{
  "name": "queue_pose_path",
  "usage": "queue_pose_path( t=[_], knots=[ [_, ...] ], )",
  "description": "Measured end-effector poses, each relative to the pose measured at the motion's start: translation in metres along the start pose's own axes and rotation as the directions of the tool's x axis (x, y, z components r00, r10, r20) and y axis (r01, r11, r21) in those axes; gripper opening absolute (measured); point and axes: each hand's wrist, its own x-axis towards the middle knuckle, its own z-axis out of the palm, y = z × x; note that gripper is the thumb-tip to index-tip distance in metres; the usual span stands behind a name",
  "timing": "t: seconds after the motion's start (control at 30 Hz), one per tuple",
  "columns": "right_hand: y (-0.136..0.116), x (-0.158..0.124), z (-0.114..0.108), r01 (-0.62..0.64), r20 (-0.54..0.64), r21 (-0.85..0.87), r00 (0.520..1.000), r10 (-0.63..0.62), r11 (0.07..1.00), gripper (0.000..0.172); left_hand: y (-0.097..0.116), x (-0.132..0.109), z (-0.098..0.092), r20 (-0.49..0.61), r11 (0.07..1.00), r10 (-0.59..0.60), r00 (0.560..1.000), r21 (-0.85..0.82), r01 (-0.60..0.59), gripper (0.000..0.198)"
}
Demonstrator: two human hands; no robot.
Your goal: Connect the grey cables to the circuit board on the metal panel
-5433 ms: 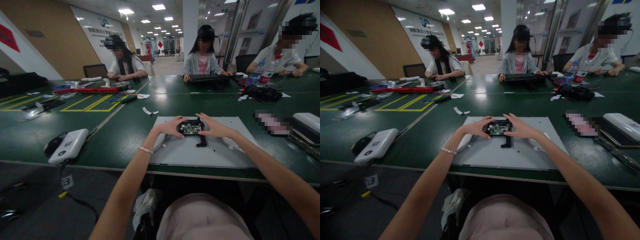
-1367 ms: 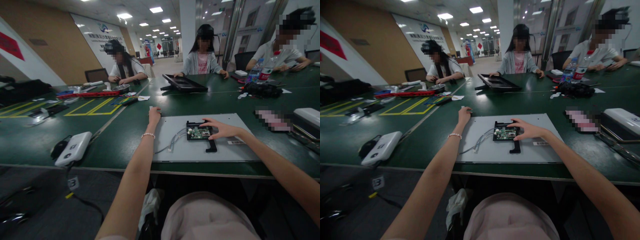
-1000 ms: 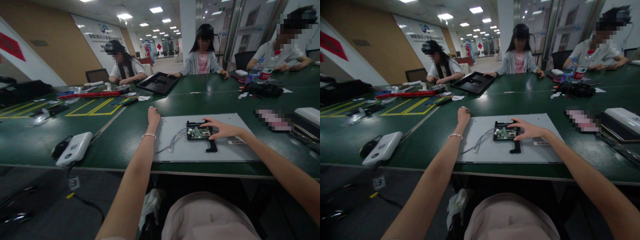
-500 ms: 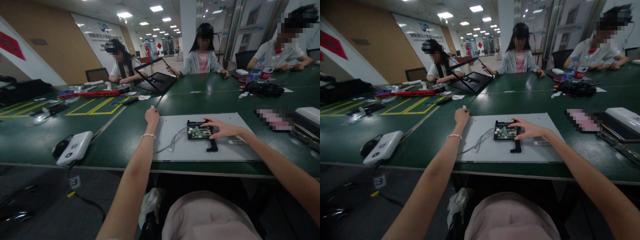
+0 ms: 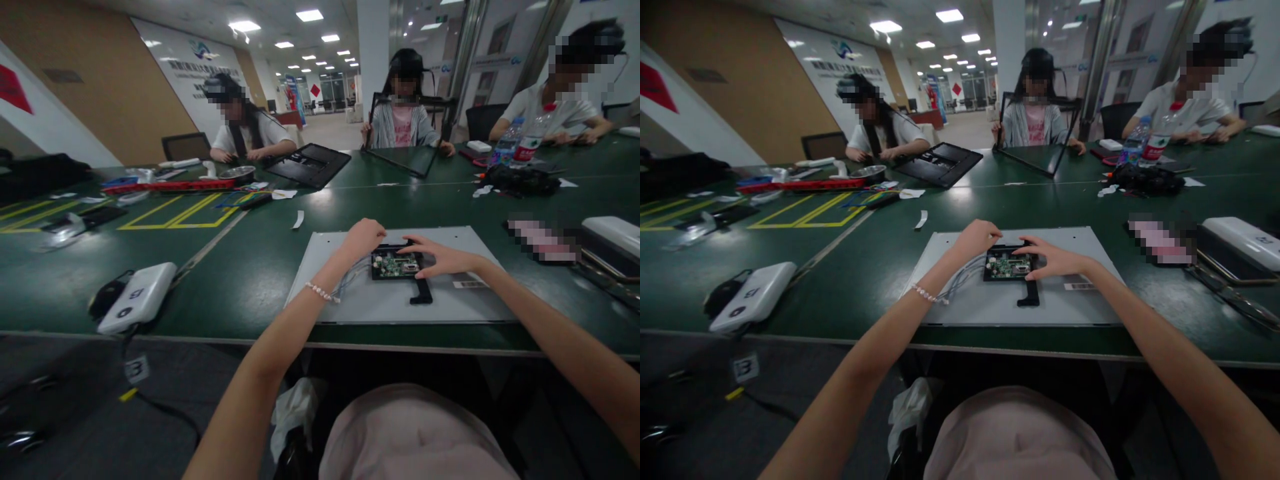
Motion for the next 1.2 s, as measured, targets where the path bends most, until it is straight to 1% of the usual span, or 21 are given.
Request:
queue_pose_path(
  t=[0.1, 0.23, 0.4, 0.57, 0.63, 0.73, 0.8, 0.87, 0.97, 1.03, 1.07, 1.1, 1.13, 1.2],
  knots=[
    [0.0, 0.0, 0.0, -0.009, 0.012, 0.004, 1.0, 0.009, 1.0, 0.073, 0.001, -0.004, 0.01, 0.027, 0.998, 0.005, 1.0, 0.06, -0.006, 0.028],
    [0.002, 0.0, 0.0, -0.003, 0.012, 0.001, 1.0, 0.003, 1.0, 0.074, -0.005, -0.004, 0.013, 0.059, 0.998, 0.007, 0.998, 0.063, -0.011, 0.03],
    [0.004, 0.0, 0.001, -0.002, 0.017, 0.007, 1.0, 0.002, 1.0, 0.073, -0.002, -0.006, 0.008, 0.082, 0.999, 0.002, 0.997, 0.035, -0.005, 0.03],
    [-0.002, -0.002, -0.001, -0.023, 0.017, 0.012, 1.0, 0.022, 1.0, 0.072, 0.005, -0.009, 0.0, 0.108, 0.993, 0.041, 0.993, 0.108, -0.053, 0.025],
    [-0.003, -0.002, -0.001, -0.03, 0.023, 0.015, 0.999, 0.029, 0.999, 0.073, 0.008, -0.01, -0.002, 0.1, 0.99, 0.041, 0.994, 0.133, -0.055, 0.026],
    [-0.002, -0.001, -0.001, -0.015, 0.021, 0.008, 1.0, 0.015, 1.0, 0.074, 0.009, -0.011, -0.003, 0.063, 0.99, 0.004, 0.998, 0.14, -0.013, 0.03],
    [0.001, -0.001, 0.0, 0.001, 0.016, 0.002, 1.0, -0.001, 1.0, 0.075, 0.007, -0.011, -0.005, 0.048, 0.993, -0.01, 0.999, 0.119, 0.005, 0.029],
    [0.003, -0.001, 0.001, 0.009, 0.01, -0.001, 1.0, -0.009, 1.0, 0.076, -0.001, -0.01, -0.006, 0.043, 0.998, -0.005, 0.999, 0.063, 0.002, 0.03],
    [0.003, -0.002, 0.002, 0.005, -0.007, 0.003, 1.0, -0.005, 1.0, 0.081, -0.021, -0.008, -0.009, 0.031, 0.999, -0.002, 1.0, -0.032, 0.003, 0.03],
    [0.002, -0.002, 0.002, -0.001, -0.014, 0.008, 1.0, 0.001, 1.0, 0.084, -0.038, -0.008, -0.013, 0.003, 0.996, -0.081, 0.997, -0.026, 0.081, 0.029],
    [0.001, -0.002, 0.002, -0.004, -0.014, 0.01, 1.0, 0.004, 1.0, 0.085, -0.047, -0.009, -0.014, -0.022, 0.988, -0.152, 0.988, 0.004, 0.152, 0.029],
    [0.0, -0.003, 0.002, -0.007, -0.014, 0.011, 1.0, 0.007, 1.0, 0.085, -0.056, -0.011, -0.017, -0.054, 0.97, -0.238, 0.97, 0.042, 0.24, 0.028],
    [0.0, -0.003, 0.002, -0.01, -0.013, 0.011, 1.0, 0.01, 1.0, 0.085, -0.065, -0.014, -0.019, -0.092, 0.939, -0.327, 0.941, 0.079, 0.334, 0.028],
    [0.0, -0.003, 0.002, -0.014, -0.013, 0.01, 1.0, 0.015, 1.0, 0.085, -0.081, -0.023, -0.022, -0.172, 0.853, -0.486, 0.857, 0.118, 0.508, 0.03]
  ],
)
